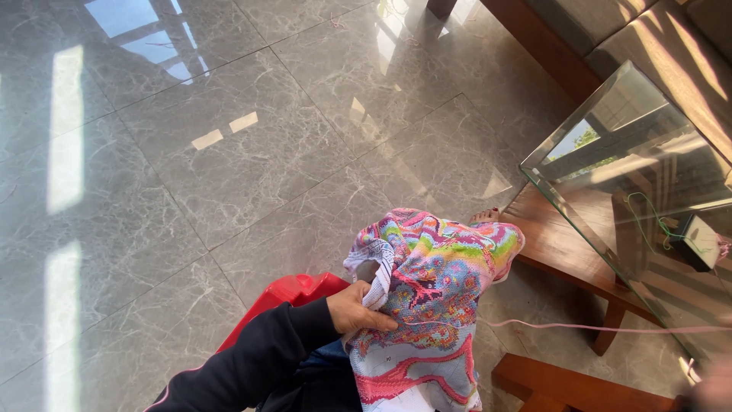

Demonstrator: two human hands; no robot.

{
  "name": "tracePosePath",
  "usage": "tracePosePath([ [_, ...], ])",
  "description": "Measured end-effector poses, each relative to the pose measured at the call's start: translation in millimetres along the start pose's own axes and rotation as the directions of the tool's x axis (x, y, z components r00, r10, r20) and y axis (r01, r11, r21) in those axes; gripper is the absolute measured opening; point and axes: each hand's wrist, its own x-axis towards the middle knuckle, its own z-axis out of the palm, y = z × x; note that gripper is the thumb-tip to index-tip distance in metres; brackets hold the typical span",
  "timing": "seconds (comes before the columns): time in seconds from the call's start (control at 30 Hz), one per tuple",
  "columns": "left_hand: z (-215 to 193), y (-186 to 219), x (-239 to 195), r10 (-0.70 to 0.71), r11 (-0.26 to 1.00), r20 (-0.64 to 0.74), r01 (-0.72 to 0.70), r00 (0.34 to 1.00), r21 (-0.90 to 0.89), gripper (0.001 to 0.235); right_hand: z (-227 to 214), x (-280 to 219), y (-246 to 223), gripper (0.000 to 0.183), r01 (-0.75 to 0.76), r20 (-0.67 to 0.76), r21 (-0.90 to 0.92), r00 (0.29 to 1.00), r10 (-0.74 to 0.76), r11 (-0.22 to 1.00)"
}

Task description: A person is seated in a red chair, performing cross-stitching on a colorful, patterned piece of fabric using a needle and thread.

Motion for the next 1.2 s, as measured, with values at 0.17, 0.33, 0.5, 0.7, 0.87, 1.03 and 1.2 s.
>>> tracePosePath([
  [0.17,5,-4,1,0.001,1.000,-0.037,-0.001,0.999,-0.005,0.033,151,-14,-227,0.019,-0.216,0.092,0.330,0.976,0.196,0.919],
  [0.33,11,-2,-5,0.098,0.994,-0.065,-0.101,0.993,-0.045,0.029,211,-34,-263,0.014,-0.007,0.263,0.444,0.957,-0.123,0.896],
  [0.5,16,4,-5,0.060,0.998,-0.065,-0.061,0.996,-0.024,0.030,202,-34,-264,0.013,-0.050,0.153,0.394,0.988,-0.012,0.918],
  [0.7,16,-1,-3,0.049,0.997,-0.082,-0.053,0.995,-0.047,0.030,209,-45,-262,0.021,-0.031,0.190,0.318,0.981,-0.032,0.948],
  [0.87,14,-8,1,0.079,0.994,-0.073,-0.084,0.994,-0.070,0.029,209,-50,-261,0.030,0.049,0.148,0.220,0.985,-0.083,0.974],
  [1.03,15,-6,0,0.080,0.995,-0.074,-0.084,0.994,-0.058,0.030,209,-49,-262,0.030,0.058,0.161,0.224,0.982,-0.096,0.973],
  [1.2,16,-3,-2,0.077,0.995,-0.079,-0.081,0.994,-0.052,0.031,208,-45,-265,0.028,0.082,0.151,0.228,0.981,-0.119,0.970],
])
